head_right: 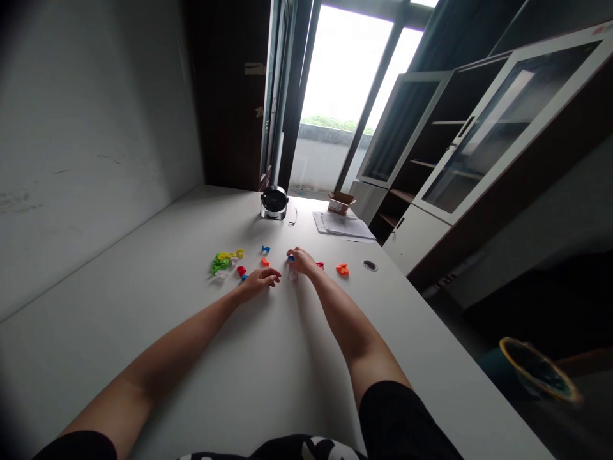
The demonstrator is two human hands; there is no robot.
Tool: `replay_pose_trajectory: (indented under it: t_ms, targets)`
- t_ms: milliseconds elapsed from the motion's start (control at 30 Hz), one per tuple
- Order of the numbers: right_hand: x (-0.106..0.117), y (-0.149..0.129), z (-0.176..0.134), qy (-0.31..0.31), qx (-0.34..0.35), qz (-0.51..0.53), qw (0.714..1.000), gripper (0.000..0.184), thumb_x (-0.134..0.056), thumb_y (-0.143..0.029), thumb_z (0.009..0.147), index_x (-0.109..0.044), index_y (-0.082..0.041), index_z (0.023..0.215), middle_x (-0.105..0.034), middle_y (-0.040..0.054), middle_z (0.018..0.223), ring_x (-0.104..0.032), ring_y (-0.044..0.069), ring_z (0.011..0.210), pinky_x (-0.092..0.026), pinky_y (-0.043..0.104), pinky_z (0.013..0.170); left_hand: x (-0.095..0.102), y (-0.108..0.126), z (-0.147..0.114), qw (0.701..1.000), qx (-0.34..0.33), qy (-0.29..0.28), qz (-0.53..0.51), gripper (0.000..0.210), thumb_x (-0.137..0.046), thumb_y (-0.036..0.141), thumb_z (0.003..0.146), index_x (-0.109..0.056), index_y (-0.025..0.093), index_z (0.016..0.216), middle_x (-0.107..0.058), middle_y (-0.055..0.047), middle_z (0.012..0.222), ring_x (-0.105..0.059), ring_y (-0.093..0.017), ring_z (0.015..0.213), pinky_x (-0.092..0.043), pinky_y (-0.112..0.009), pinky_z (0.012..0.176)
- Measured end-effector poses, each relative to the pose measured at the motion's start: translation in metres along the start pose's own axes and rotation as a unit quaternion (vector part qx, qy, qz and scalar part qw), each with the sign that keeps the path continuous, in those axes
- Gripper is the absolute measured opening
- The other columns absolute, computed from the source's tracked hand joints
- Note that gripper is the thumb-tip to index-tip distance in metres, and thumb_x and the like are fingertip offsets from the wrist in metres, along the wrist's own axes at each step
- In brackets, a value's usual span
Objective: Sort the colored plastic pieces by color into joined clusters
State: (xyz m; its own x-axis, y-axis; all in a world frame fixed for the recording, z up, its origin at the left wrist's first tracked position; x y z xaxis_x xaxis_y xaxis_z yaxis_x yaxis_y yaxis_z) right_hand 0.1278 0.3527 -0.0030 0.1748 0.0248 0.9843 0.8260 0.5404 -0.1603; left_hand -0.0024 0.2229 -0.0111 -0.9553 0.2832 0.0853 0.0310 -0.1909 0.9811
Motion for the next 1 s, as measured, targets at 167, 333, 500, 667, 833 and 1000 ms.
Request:
replay_pose_trajectory:
  t_ms: [167,333,500,667,833,1000]
  targets:
    - [0.006,-0.003,-0.002,-0.015,0.022,0.018,0.999,0.045,-0.070,-0.018,0.085,-0.065,-0.026,0.128,-0.059,0.0082,0.124,-0.063,0.019,0.102,-0.047,0.024,0.085,0.001,-0.002,0.001,1.000,0.002,0.002,0.001,0.027,-0.063,0.030,0.085,-0.072,0.012,0.103,-0.072,-0.010,0.093,-0.064,-0.015,0.077,-0.051,-0.028,0.070]
    - [0.010,-0.010,-0.007,-0.031,0.073,0.025,0.997,0.043,-0.069,-0.011,0.080,-0.070,-0.024,0.120,-0.060,0.0077,0.125,-0.061,0.019,0.106,-0.046,0.025,0.092,0.002,-0.006,0.002,1.000,0.002,0.004,-0.011,0.028,-0.065,0.032,0.084,-0.072,0.012,0.102,-0.071,-0.010,0.092,-0.064,-0.015,0.077,-0.050,-0.028,0.071]
    - [0.008,-0.006,-0.005,-0.039,0.056,0.011,0.998,0.044,-0.065,-0.009,0.080,-0.070,-0.024,0.120,-0.061,0.0066,0.124,-0.062,0.017,0.099,-0.046,0.022,0.088,0.002,-0.006,0.002,1.000,0.003,0.002,-0.003,0.026,-0.063,0.031,0.085,-0.072,0.012,0.102,-0.071,-0.010,0.093,-0.064,-0.015,0.076,-0.051,-0.029,0.072]
    - [0.008,-0.006,-0.004,-0.044,0.051,0.011,0.998,0.040,-0.063,-0.009,0.082,-0.070,-0.023,0.119,-0.063,0.0067,0.119,-0.062,0.017,0.098,-0.045,0.022,0.088,0.003,-0.006,0.001,1.000,0.004,0.000,0.006,0.026,-0.063,0.029,0.085,-0.071,0.012,0.103,-0.071,-0.010,0.093,-0.065,-0.016,0.077,-0.051,-0.030,0.072]
    - [0.008,-0.002,-0.003,-0.037,0.027,0.007,0.999,0.037,-0.063,-0.012,0.084,-0.070,-0.023,0.118,-0.063,0.0066,0.117,-0.061,0.018,0.096,-0.045,0.022,0.084,0.003,-0.006,0.001,1.000,0.003,0.000,0.001,0.027,-0.063,0.030,0.085,-0.072,0.012,0.104,-0.072,-0.010,0.094,-0.065,-0.016,0.078,-0.051,-0.029,0.072]
    - [0.007,0.003,0.000,-0.028,0.016,0.000,0.999,0.033,-0.069,-0.016,0.084,-0.071,-0.023,0.116,-0.064,0.0061,0.115,-0.061,0.018,0.094,-0.045,0.022,0.081,0.001,-0.006,0.001,1.000,0.003,0.002,0.001,0.027,-0.063,0.030,0.085,-0.072,0.012,0.103,-0.071,-0.010,0.092,-0.064,-0.015,0.076,-0.051,-0.029,0.071]
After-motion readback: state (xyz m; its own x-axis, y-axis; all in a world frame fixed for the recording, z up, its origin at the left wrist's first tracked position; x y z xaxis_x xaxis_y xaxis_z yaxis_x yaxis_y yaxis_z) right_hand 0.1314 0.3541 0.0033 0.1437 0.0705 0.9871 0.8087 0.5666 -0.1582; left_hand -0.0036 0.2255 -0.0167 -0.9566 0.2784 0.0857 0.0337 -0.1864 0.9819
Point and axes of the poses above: each hand's wrist, its own z-axis towards the middle knuckle, its own x-axis out of the back of the hand, y = z × x, the point moved 9 cm from there along z, towards the middle knuckle
